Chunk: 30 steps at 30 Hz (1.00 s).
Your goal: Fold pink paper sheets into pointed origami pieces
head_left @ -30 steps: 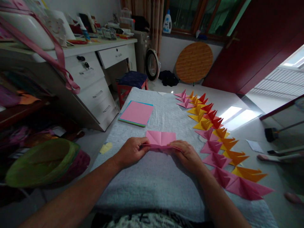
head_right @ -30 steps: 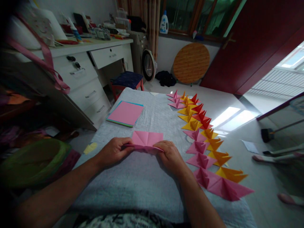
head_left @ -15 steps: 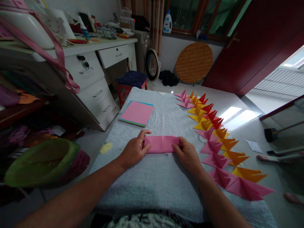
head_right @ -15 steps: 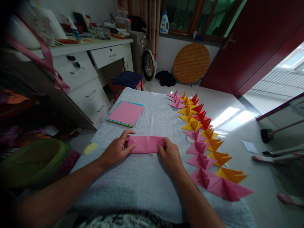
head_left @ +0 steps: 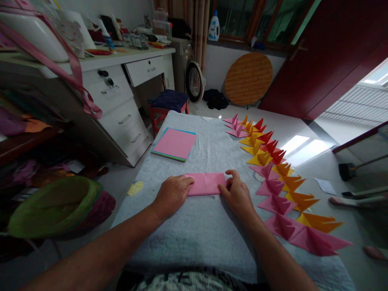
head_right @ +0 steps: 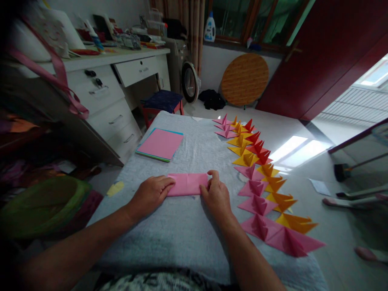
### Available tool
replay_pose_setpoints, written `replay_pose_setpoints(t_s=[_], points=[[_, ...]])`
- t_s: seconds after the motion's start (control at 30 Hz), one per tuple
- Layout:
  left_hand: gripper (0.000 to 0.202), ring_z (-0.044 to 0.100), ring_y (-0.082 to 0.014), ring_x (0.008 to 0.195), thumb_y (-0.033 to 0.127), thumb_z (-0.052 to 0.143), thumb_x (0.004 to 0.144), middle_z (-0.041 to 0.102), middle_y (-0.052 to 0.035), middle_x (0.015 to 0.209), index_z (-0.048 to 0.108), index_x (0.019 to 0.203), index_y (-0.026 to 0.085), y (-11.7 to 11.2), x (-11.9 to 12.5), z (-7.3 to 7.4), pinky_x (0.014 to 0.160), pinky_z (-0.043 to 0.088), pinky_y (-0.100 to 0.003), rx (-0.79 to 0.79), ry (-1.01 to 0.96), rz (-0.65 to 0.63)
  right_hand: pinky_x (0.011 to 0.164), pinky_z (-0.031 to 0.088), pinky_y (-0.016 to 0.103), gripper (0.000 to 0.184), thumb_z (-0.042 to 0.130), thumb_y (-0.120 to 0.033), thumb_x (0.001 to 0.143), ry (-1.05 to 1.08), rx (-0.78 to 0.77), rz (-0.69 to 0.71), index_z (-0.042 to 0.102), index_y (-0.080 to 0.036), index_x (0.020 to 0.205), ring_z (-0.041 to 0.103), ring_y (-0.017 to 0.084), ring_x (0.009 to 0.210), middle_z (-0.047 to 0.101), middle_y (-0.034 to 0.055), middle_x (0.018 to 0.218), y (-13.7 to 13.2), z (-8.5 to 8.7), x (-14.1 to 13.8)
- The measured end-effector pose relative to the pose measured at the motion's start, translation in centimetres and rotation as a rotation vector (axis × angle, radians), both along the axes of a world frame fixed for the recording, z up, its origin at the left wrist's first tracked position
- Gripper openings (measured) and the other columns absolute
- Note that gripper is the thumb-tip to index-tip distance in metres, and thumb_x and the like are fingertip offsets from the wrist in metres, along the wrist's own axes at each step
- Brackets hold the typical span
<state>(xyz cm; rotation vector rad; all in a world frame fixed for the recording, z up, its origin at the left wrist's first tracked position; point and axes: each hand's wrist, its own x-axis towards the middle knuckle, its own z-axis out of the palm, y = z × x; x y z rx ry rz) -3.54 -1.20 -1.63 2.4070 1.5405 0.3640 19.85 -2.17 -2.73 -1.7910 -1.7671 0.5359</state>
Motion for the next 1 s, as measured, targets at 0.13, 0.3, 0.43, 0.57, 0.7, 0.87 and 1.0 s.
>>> replay_pose_setpoints(t_s=[0.13, 0.3, 0.43, 0.57, 0.7, 0.87, 1.0], points=[[0.019, 0.070, -0.0239, 0.091, 0.019, 0.054, 0.096, 0.076, -0.0063, 0.098, 0.073, 0.102, 0.020, -0.05, 0.09, -0.02, 0.085, 0.051, -0.037, 0.026, 0.044, 0.011, 0.061, 0.033, 0.027, 0.034, 0.051, -0.031, 0.080, 0.009, -0.028, -0.022, 0.049, -0.019, 0.111, 0.054, 0.018, 0.057, 0.054, -0.0060, 0.062, 0.02, 0.30, -0.13], [0.021, 0.070, -0.0229, 0.091, 0.020, 0.052, 0.098, 0.075, -0.0061, 0.098, 0.072, 0.104, 0.021, 0.07, 0.20, -0.08, 0.085, 0.051, -0.036, 0.034, 0.087, 0.016, 0.061, 0.033, 0.028, 0.028, 0.051, -0.032, 0.081, 0.001, -0.043, -0.052, 0.049, -0.020, 0.106, 0.057, 0.019, 0.061, 0.058, -0.0039, 0.065, 0.05, 0.32, -0.01], [0.024, 0.069, -0.0224, 0.088, 0.019, 0.049, 0.099, 0.075, -0.0064, 0.097, 0.072, 0.107, 0.020, 0.17, 0.27, -0.24, 0.084, 0.051, -0.036, 0.051, 0.113, 0.022, 0.061, 0.032, 0.028, 0.025, 0.051, -0.033, 0.081, -0.014, -0.042, -0.064, 0.049, -0.021, 0.103, 0.057, 0.019, 0.061, 0.061, -0.0029, 0.067, 0.15, 0.29, 0.02], [0.026, 0.069, -0.0224, 0.085, 0.020, 0.049, 0.099, 0.074, -0.0066, 0.095, 0.072, 0.110, 0.021, 0.20, 0.29, -0.45, 0.082, 0.051, -0.035, 0.051, 0.135, 0.044, 0.061, 0.031, 0.028, 0.023, 0.052, -0.034, 0.081, -0.020, -0.047, -0.092, 0.050, -0.022, 0.100, 0.059, 0.020, 0.063, 0.063, -0.0019, 0.067, 0.37, 0.51, -0.06], [0.027, 0.068, -0.0227, 0.085, 0.019, 0.049, 0.098, 0.073, -0.0069, 0.095, 0.071, 0.113, 0.021, 0.29, 0.42, -0.50, 0.081, 0.051, -0.035, 0.038, 0.166, 0.047, 0.061, 0.031, 0.028, 0.021, 0.054, -0.034, 0.081, -0.025, -0.074, -0.111, 0.051, -0.022, 0.098, 0.059, 0.020, 0.065, 0.064, -0.0013, 0.069, 0.60, 0.70, -0.11], [0.028, 0.069, -0.0235, 0.086, 0.020, 0.049, 0.098, 0.073, -0.0071, 0.098, 0.069, 0.117, 0.023, 0.33, 0.66, -0.20, 0.080, 0.050, -0.036, 0.024, 0.201, 0.037, 0.061, 0.031, 0.028, 0.010, 0.056, -0.032, 0.082, -0.063, -0.083, -0.104, 0.058, -0.022, 0.085, 0.058, 0.019, 0.065, 0.063, 0.0000, 0.066, 0.71, 0.89, -0.12], [0.028, 0.069, -0.0229, 0.086, 0.020, 0.050, 0.098, 0.073, -0.0066, 0.097, 0.069, 0.118, 0.024, 0.30, 0.63, -0.01, 0.081, 0.050, -0.035, 0.026, 0.219, 0.031, 0.064, 0.034, 0.028, 0.014, 0.053, -0.027, 0.084, -0.068, -0.096, -0.068, 0.062, -0.021, 0.075, 0.060, 0.018, 0.067, 0.068, 0.0030, 0.071, 0.75, 1.07, 0.09]])
